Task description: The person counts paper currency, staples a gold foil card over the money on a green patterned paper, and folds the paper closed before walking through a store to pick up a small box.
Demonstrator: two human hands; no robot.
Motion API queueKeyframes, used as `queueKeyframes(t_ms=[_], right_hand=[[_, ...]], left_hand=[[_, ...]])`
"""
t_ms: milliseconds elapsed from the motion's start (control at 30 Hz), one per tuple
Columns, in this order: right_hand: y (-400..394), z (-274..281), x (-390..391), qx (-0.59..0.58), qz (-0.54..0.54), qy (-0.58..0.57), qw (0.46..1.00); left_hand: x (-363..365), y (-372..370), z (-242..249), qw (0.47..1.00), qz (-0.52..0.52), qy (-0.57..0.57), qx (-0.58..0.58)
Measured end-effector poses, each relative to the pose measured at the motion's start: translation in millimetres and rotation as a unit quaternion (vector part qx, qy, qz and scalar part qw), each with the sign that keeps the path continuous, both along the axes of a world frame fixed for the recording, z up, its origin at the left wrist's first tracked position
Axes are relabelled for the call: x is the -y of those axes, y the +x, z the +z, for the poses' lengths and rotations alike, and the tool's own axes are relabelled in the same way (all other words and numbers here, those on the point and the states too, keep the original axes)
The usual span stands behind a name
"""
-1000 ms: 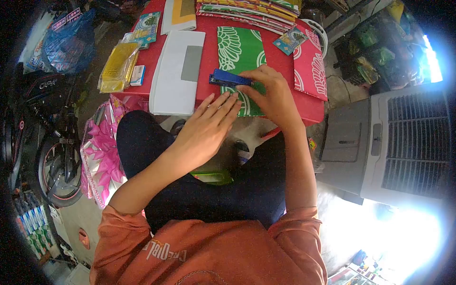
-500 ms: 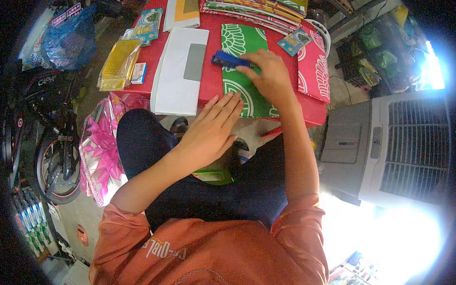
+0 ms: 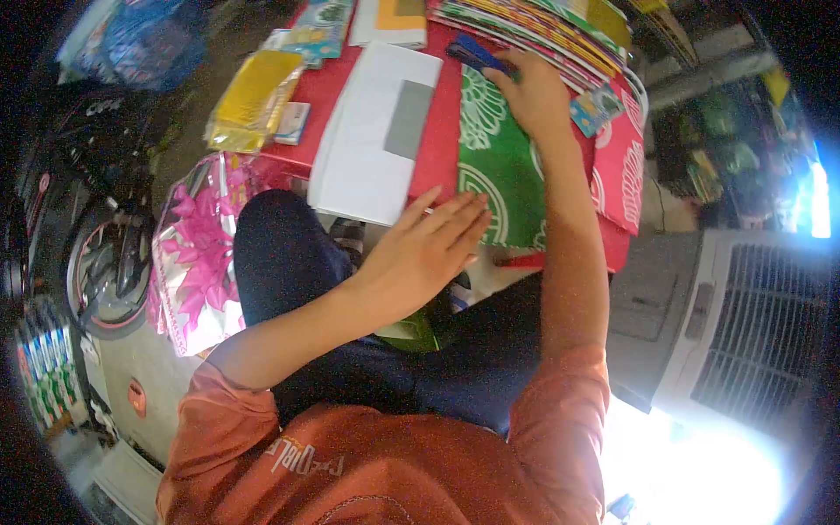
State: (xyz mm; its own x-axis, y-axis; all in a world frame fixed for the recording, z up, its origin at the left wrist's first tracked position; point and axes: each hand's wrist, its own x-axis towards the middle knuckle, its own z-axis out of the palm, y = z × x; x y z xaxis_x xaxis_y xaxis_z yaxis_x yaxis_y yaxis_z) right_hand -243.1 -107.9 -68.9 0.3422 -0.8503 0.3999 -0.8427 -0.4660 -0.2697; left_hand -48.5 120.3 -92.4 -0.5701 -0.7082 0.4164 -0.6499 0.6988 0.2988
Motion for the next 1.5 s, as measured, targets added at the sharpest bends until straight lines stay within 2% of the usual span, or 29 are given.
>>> queueKeyframes(t_ms=[100, 133, 167, 200, 267, 300, 367, 533, 733, 767, 867, 1033, 1333, 1367, 1500], right_hand=[[-4.2, -3.2, 1.7, 0.001, 0.016, -0.030, 0.999], [0.6, 0.2, 0.3, 0.000, -0.008, 0.016, 1.000], [-1.3, -0.9, -2.0, 0.023, 0.008, 0.004, 1.000], [-7.9, -11.0, 3.2, 0.062, 0.037, 0.001, 0.997], [-18.2, -14.8, 3.3, 0.042, 0.038, 0.023, 0.998], [-15.8, -10.1, -6.1, 0.041, 0.035, 0.034, 0.998], [-7.7, 8.9, -35.2, 0.072, 0.041, 0.097, 0.992], [-14.8, 15.7, -73.3, 0.066, 0.078, 0.080, 0.992], [-26.4, 26.9, -117.4, 0.072, 0.103, 0.106, 0.986], [-30.7, 23.9, -121.5, 0.054, 0.107, 0.076, 0.990], [-28.5, 39.4, -140.1, 0.052, 0.100, 0.129, 0.985], [-26.8, 41.8, -151.4, 0.074, 0.082, 0.122, 0.986], [-23.5, 13.4, -106.5, 0.097, 0.071, 0.057, 0.991], [-21.9, 12.0, -104.9, 0.090, 0.065, 0.063, 0.992], [-19.2, 10.9, -100.9, 0.057, 0.044, 0.068, 0.995]], left_hand=[[8.4, -1.4, -11.5, 0.996, -0.035, 0.042, -0.065], [8.4, -4.3, -16.5, 0.994, -0.008, 0.045, -0.104], [7.8, -2.3, -14.3, 0.998, -0.005, -0.029, -0.052], [9.0, -1.7, -15.5, 0.996, -0.001, -0.067, -0.054], [13.8, -13.0, -36.5, 0.989, 0.039, -0.138, -0.046], [15.0, -10.7, -30.0, 0.995, 0.025, -0.094, -0.024], [14.8, -6.0, -25.0, 0.992, 0.046, -0.114, -0.044], [20.5, 1.6, -19.1, 0.984, 0.043, -0.156, -0.071], [18.8, 6.9, -11.8, 0.986, 0.027, -0.114, -0.121], [17.8, 7.8, -9.2, 0.986, 0.032, -0.111, -0.122], [17.5, 9.5, -3.4, 0.986, 0.042, -0.109, -0.122], [22.7, 7.1, -3.0, 0.985, 0.047, -0.126, -0.106], [36.2, 3.0, 3.6, 0.994, 0.045, -0.029, -0.097], [37.0, 4.8, 6.4, 0.994, 0.037, 0.008, -0.099], [38.9, 17.1, 14.7, 0.981, 0.048, 0.004, -0.186]])
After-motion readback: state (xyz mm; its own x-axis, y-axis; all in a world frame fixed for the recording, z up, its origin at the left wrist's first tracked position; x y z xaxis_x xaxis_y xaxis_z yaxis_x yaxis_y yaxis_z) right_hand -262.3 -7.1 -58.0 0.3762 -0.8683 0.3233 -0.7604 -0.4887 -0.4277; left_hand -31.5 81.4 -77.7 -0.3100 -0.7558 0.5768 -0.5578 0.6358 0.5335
